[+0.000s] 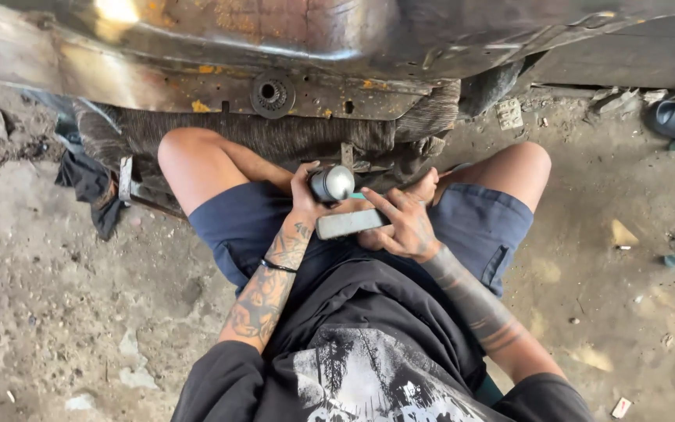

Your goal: The person sits cross-legged and cleans a cylindrical metal piston using a white cloth and a metal file. They wipe the exterior and interior surfaces of the piston, then use the file to scrape the surface, repeating the process of wiping and filing.

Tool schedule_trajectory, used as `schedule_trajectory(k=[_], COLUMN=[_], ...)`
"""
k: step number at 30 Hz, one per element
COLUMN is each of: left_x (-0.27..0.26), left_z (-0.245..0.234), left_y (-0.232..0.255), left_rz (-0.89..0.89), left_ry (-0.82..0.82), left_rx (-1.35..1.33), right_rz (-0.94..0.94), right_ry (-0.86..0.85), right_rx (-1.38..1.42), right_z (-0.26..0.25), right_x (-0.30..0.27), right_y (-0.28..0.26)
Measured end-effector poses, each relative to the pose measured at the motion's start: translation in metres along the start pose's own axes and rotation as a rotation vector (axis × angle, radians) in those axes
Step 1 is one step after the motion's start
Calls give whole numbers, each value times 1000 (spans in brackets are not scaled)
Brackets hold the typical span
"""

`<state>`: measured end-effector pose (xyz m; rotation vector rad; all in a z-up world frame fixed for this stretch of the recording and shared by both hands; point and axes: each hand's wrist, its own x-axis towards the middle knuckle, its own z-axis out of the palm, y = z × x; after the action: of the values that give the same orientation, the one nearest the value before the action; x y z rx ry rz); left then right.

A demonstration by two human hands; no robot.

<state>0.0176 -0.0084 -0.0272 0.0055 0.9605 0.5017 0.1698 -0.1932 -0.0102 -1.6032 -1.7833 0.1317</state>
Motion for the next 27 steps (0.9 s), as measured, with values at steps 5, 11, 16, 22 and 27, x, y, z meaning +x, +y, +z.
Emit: schedule_trajectory(k=[5,11,16,22,27], left_x=[-29,-5,14,-2,-15], left_z=[19,1,-12,-11,6], left_y=[-10,-9,-14,-2,-3], left_rz=[-75,-141,-106,-69,-60], left_ry=[-16,-22,-145,-72,-81], left_rx=[201,153,125,143,219], right_rz=[-72,93,-3,-50,-90], right_ry=[125,44,170,231,223], right_rx=[177,117,-167,-156,-167], right_z=[2,-34,-4,-7,-19], right_x=[4,23,6,11,22], right_y=[10,-10,19,26,1])
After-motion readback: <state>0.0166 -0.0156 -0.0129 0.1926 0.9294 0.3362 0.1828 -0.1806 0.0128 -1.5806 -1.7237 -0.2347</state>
